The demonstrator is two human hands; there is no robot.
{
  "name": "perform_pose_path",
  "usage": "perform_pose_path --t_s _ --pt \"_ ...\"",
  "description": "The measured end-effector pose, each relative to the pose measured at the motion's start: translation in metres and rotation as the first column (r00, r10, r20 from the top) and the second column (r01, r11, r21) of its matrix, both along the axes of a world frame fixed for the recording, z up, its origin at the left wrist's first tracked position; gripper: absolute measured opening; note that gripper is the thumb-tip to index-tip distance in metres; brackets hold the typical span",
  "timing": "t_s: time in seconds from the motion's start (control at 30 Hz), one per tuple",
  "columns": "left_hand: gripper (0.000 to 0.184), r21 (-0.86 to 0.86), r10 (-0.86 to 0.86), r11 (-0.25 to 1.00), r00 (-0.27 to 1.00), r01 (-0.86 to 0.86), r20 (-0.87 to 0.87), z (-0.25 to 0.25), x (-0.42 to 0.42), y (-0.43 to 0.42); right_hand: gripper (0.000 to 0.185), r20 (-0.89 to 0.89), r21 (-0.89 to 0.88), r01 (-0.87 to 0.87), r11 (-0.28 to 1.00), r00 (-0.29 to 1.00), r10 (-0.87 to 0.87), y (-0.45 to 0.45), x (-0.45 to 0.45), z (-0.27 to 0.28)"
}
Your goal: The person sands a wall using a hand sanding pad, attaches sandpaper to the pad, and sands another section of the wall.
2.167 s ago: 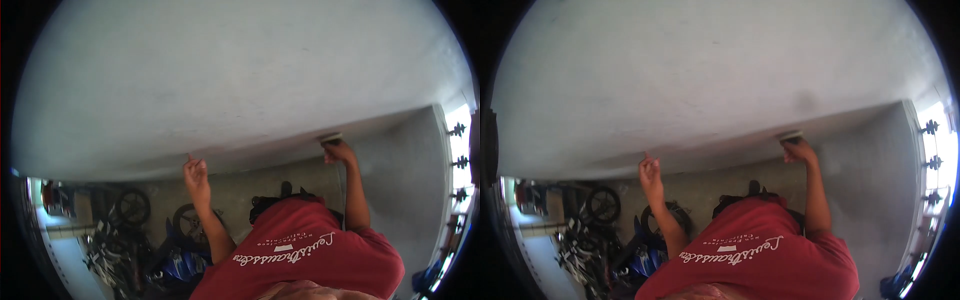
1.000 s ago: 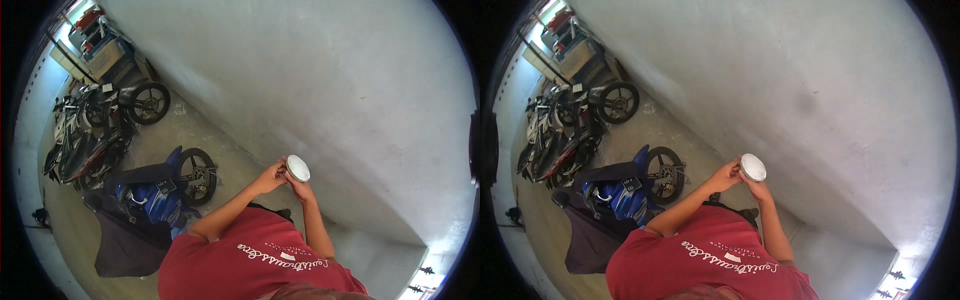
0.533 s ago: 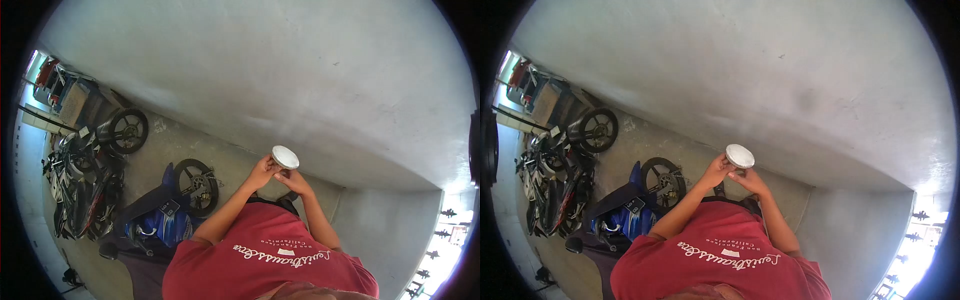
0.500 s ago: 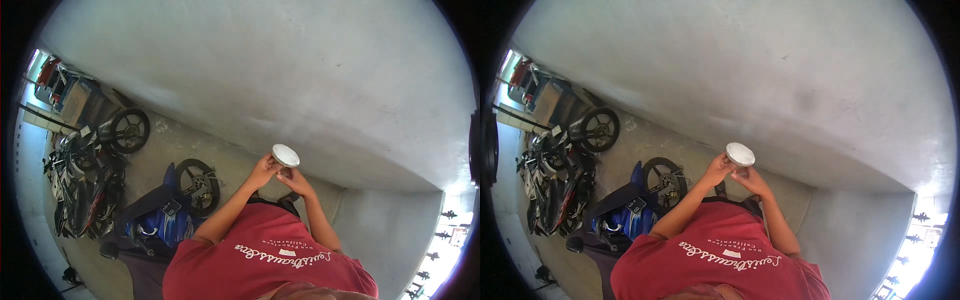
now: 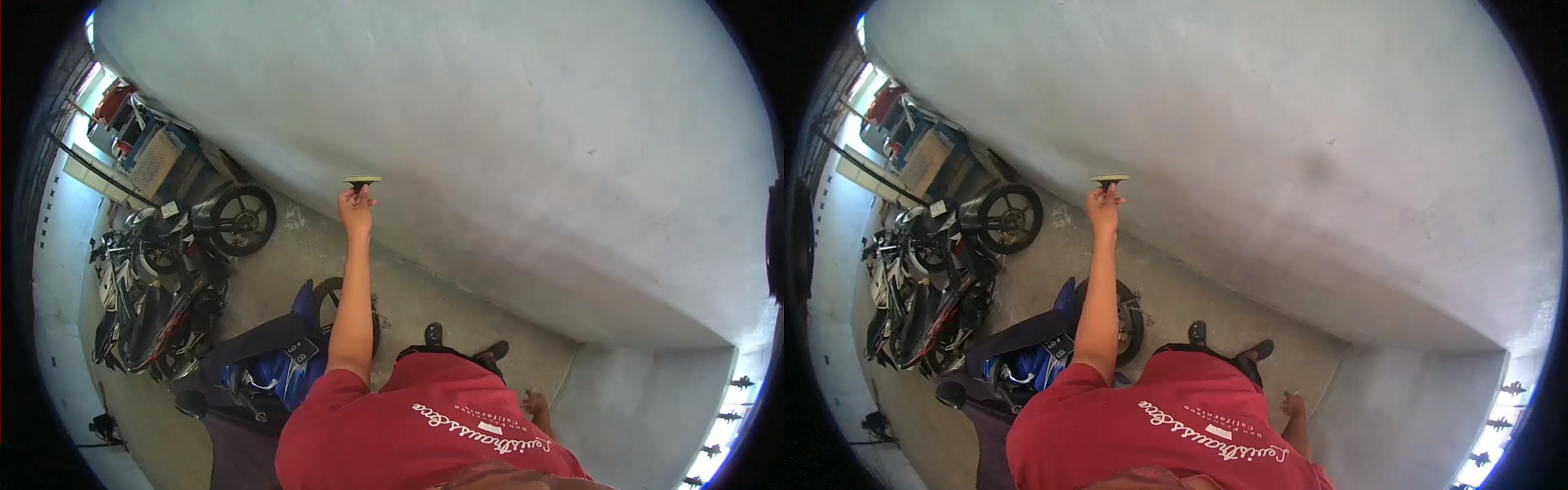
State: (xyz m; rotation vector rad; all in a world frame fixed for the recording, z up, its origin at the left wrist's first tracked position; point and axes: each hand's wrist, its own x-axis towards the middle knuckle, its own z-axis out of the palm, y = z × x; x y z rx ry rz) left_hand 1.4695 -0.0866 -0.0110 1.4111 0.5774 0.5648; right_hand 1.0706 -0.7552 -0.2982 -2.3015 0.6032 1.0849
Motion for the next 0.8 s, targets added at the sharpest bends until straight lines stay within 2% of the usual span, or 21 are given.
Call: perform_pose_path --t_s 0.03,0.1,0.13,0.3,0.37,0.43,0.5,0.53,0.67,0.73,0.77,0.8 --pt "0.040 0.000 0.007 1.000 1.000 -0.007 0.009 0.004 0.007 0.008 0.048 -0.253 0.051 0.667 0.743 0.729 -0.636 0.013 -0.008 0.027" --pt "0.040 0.130 0.055 0.990 0.998 -0.054 -0.001 0.007 0.017 0.020 0.047 -0.215 0.086 0.695 0.714 0.713 -0.668 0.020 -0.012 0.047" --pt "0.040 0.126 0.058 0.990 0.998 -0.058 0.003 0.007 0.024 0.025 0.046 -0.182 0.121 0.726 0.677 0.687 -0.704 0.023 -0.012 0.051" --pt "0.042 0.175 0.184 0.967 0.983 -0.182 0.007 -0.028 0.068 0.045 0.049 -0.095 0.222 0.682 0.697 0.726 -0.681 0.041 0.026 0.059" --pt "0.044 0.118 0.178 0.977 0.984 -0.179 0.022 -0.032 0.079 0.046 0.049 -0.074 0.248 0.650 0.719 0.752 -0.655 0.047 0.049 0.067" --pt "0.046 0.062 0.173 0.983 0.984 -0.175 0.033 -0.037 0.090 0.048 0.041 0.006 0.277 0.597 0.753 0.782 -0.623 0.050 0.066 0.077" --pt "0.050 -0.059 0.267 0.963 0.961 -0.263 0.072 -0.043 0.100 0.053 0.041 0.027 0.293 0.607 0.738 0.767 -0.642 0.048 0.074 0.084" --pt "0.052 -0.044 0.304 0.952 0.952 -0.303 0.018 -0.039 0.102 0.056 0.040 0.043 0.310 0.610 0.729 0.757 -0.652 0.046 0.081 0.086" --pt "0.055 -0.018 0.373 0.928 0.928 -0.373 -0.014 -0.041 0.106 0.062 0.039 0.042 0.275 0.598 0.753 0.775 -0.631 0.040 0.076 0.091" --pt "0.060 0.077 0.309 0.950 0.947 -0.303 -0.082 -0.047 0.101 0.046 0.049 -0.010 0.290 0.644 0.708 0.742 -0.670 0.036 0.064 0.084" --pt "0.060 0.077 0.319 0.947 0.944 -0.313 -0.081 -0.043 0.094 0.030 0.049 -0.009 0.291 0.636 0.715 0.749 -0.663 0.035 0.063 0.081" --pt "0.062 0.004 0.251 0.968 0.966 -0.251 -0.056 -0.036 0.083 0.010 0.050 -0.082 0.252 0.640 0.726 0.761 -0.643 0.035 0.060 0.077"
